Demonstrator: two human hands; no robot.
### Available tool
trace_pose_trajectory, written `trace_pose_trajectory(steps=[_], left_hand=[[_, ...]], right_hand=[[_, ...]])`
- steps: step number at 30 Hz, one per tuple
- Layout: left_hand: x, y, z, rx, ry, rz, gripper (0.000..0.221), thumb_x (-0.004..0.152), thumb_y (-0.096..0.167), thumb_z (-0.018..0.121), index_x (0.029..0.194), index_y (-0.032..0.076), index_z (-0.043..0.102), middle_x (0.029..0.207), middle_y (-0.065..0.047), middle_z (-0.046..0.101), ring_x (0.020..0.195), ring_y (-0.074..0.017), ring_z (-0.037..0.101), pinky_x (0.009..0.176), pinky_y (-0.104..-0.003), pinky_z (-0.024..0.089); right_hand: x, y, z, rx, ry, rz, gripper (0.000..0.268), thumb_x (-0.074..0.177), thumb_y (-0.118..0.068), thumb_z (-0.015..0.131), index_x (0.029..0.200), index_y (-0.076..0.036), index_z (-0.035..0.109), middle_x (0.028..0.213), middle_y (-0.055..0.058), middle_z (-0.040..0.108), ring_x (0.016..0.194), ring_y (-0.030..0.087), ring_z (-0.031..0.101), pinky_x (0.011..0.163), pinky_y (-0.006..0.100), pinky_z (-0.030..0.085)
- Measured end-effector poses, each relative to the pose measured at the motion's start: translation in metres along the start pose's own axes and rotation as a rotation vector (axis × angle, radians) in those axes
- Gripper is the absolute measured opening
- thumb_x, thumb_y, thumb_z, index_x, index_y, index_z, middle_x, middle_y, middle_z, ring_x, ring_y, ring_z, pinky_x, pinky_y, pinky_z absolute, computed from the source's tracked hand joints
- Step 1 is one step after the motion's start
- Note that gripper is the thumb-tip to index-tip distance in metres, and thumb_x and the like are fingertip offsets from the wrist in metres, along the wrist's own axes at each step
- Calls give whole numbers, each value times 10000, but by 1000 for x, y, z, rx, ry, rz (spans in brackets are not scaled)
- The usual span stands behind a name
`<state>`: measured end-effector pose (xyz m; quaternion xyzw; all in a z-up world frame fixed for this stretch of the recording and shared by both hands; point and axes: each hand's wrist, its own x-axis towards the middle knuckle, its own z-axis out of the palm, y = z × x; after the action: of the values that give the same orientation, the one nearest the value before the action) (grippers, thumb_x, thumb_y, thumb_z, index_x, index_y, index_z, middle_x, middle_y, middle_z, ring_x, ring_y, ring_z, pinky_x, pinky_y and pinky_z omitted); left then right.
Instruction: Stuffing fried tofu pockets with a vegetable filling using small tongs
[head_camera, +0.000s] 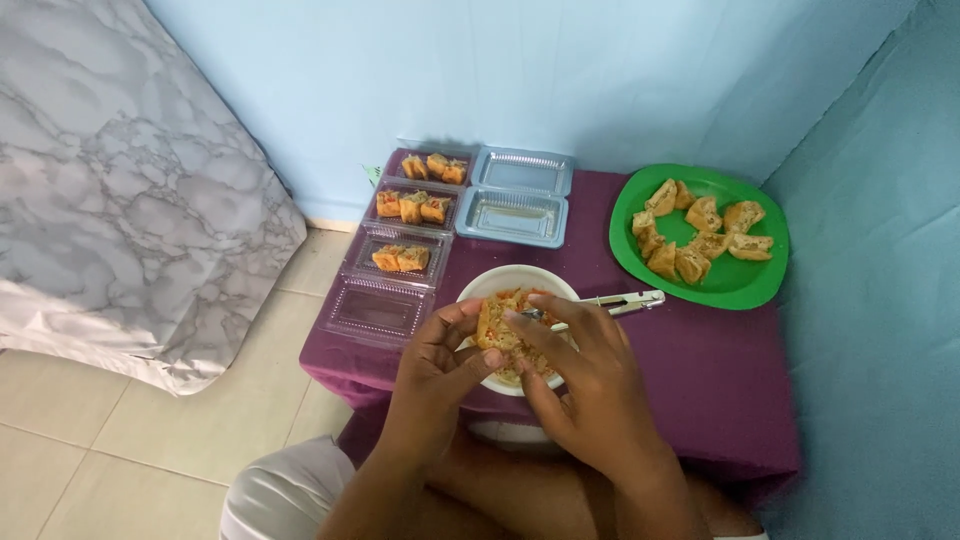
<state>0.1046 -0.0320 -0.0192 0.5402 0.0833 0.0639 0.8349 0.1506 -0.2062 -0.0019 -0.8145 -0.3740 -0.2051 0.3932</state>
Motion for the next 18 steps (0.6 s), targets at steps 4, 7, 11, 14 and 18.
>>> trace_pose_trajectory(steps=[4, 7, 11, 14, 18], left_hand=[[-1, -5, -3, -37, -39, 32, 575, 843, -82, 674, 1390, -9, 513, 1318, -213, 625, 1111, -250, 639, 947, -369, 562], [0, -6, -5, 30, -37, 34, 571, 835, -57, 685, 1378, -18, 512, 1308, -230, 640, 1097, -261, 669, 925, -372, 607], [0, -8, -8, -11, -33, 5, 600, 819, -82, 694, 1390, -36, 518, 1270, -216, 625, 1056, -238, 639, 917, -354, 570], [0, -6, -8, 10, -31, -5, 597, 821, -65, 700, 1390, -33, 521, 1278, -221, 628, 1067, -246, 646, 929, -361, 574], [2, -5, -9, 22, -34, 6, 599, 820, -50, 707, 1390, -46, 522, 1272, -253, 665, 1000, -233, 677, 879, -343, 593]], right_hand=[[-1, -1, 6, -48, -43, 5, 403, 795, -145, 721, 1196, -180, 744, 1324, 81, 616, 1162, 278, 586, 943, 442, 459], [-1, 0, 7, -66, -61, 11, 396, 804, -171, 730, 1200, -169, 732, 1316, 96, 612, 1172, 282, 577, 926, 469, 459], [-1, 0, 7, -46, -18, -4, 472, 806, -148, 748, 1271, -120, 675, 1395, 119, 590, 1137, 284, 603, 953, 452, 474], [0, 2, 11, -66, -41, -1, 489, 799, -149, 745, 1284, -143, 692, 1382, 128, 594, 1157, 301, 598, 941, 459, 478], [0, 5, 13, -100, -98, 25, 449, 813, -191, 731, 1260, -142, 720, 1372, 146, 592, 1190, 315, 575, 961, 497, 464]])
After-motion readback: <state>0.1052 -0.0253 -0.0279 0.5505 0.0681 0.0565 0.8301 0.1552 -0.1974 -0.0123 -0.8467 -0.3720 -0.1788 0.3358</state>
